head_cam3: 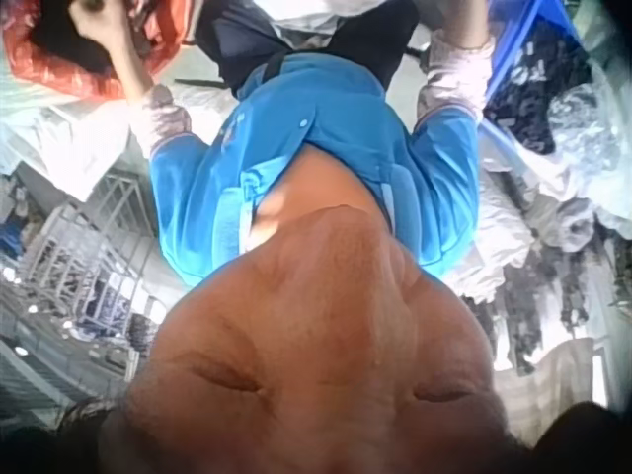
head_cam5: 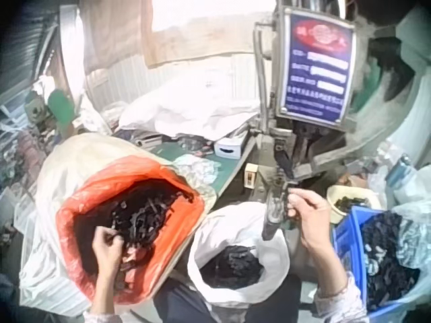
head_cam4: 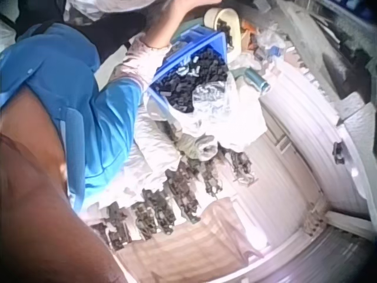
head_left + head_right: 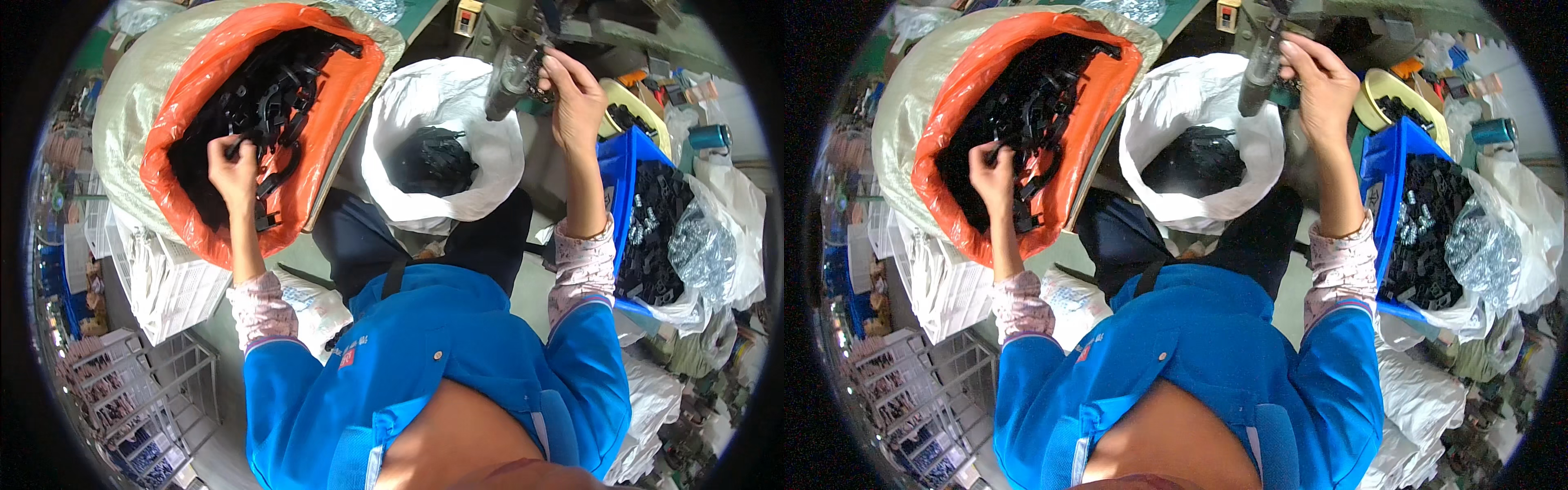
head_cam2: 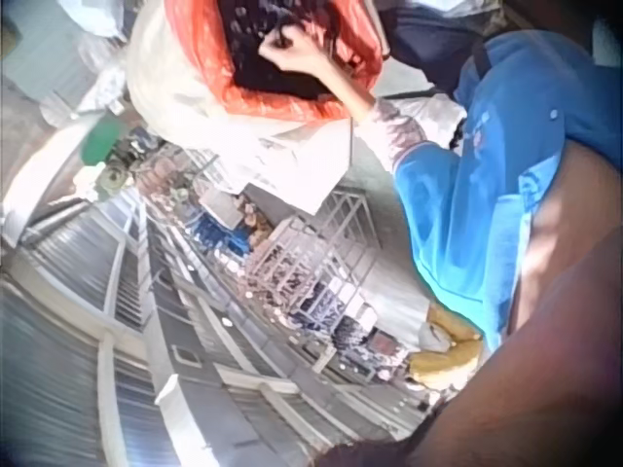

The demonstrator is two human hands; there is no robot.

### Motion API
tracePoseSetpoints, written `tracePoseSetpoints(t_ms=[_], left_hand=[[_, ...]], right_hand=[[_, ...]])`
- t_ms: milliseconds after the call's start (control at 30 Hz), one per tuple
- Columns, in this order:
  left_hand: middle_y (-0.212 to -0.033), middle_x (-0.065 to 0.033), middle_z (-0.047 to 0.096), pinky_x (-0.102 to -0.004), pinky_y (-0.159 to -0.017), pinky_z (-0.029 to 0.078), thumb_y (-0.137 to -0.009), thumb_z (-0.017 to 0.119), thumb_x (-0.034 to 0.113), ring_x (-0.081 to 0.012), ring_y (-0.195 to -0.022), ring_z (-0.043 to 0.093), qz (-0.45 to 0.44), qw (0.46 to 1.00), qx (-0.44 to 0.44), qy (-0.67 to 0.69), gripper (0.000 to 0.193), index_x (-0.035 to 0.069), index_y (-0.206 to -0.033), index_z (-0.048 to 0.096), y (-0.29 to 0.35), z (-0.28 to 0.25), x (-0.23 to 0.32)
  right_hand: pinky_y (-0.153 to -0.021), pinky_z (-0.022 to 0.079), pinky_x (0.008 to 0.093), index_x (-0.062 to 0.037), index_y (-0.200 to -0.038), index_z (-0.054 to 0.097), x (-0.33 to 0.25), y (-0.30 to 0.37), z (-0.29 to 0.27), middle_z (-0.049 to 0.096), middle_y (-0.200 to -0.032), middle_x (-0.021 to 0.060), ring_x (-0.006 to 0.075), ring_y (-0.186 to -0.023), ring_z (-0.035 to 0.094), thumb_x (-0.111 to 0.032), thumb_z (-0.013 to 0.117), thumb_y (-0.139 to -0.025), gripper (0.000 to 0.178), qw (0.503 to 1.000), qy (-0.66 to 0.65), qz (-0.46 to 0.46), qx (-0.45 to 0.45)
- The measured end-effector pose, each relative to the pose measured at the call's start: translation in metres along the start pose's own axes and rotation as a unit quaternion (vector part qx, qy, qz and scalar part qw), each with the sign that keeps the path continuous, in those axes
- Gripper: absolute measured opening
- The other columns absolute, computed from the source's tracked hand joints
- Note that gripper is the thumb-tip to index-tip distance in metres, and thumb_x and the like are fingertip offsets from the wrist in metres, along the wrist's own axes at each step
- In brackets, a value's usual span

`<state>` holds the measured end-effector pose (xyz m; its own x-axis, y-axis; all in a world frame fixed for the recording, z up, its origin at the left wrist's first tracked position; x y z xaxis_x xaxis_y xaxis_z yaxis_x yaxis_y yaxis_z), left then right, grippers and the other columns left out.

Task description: The person repeatedly picks small black plastic components from a blue bin and a large orange-lined sack, then uses a vertical press tool to join them. The person places the assembled parts into a white sack beneath the press. The cycle of picking, pressing, and depositing continues throughout the clip.

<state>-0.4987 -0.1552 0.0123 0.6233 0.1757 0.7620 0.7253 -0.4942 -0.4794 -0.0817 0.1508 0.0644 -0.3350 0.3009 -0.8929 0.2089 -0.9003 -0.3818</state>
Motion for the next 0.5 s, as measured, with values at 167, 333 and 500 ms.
tracePoseSetpoints(t_ms=[167, 333, 500], left_hand=[[-0.083, -0.0137, 0.061, -0.0426, -0.094, 0.052, -0.078, 0.059, -0.011, -0.0245, -0.083, 0.064, -0.19, 0.785, -0.077, 0.584, 0.015, -0.001, -0.074, 0.049, 0.013, 0.041, 0.008], [-0.112, -0.0239, 0.058, -0.0429, -0.093, 0.053, -0.074, 0.053, -0.014, -0.0346, -0.105, 0.059, -0.537, 0.413, -0.091, 0.73, 0.039, -0.011, -0.114, 0.051, 0.138, 0.163, 0.057], [-0.122, -0.0223, 0.053, -0.0396, -0.101, 0.046, -0.077, 0.053, -0.014, -0.0314, -0.117, 0.052, -0.54, 0.301, -0.231, 0.752, 0.044, -0.008, -0.12, 0.046, 0.193, 0.227, 0.12]], right_hand=[[-0.06, 0.049, 0.0204, 0.0002, -0.094, 0.071, -0.007, -0.001, 0.008, 0.07, -0.086, 0.0073, 0.0082, -0.063, 0.06, -0.008, 0.072, -0.079, 0.017, 0.995, 0.091, -0.01, 0.024], [-0.056, 0.049, 0.0221, -0.002, -0.092, 0.072, 0.002, 0.008, 0.01, 0.068, -0.078, 0.0071, 0.0084, -0.059, 0.06, -0.02, 0.072, -0.08, 0.021, 0.958, 0.247, -0.145, -0.026], [-0.064, 0.051, 0.0242, -0.0031, -0.097, 0.069, -0.041, 0.072, -0.027, 0.069, -0.083, 0.0089, 0.0122, -0.073, 0.065, -0.012, 0.067, -0.083, 0.016, 0.962, 0.271, -0.042, 0.009]])
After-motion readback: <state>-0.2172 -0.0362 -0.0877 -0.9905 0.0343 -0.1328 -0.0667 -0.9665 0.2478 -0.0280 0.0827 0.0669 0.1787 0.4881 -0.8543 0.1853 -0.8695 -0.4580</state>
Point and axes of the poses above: each hand's wrist, its own y-axis away from the middle knuckle, its own z-axis out of the palm, x = y × z, the point moved 8 cm from there along -y, towards the middle knuckle
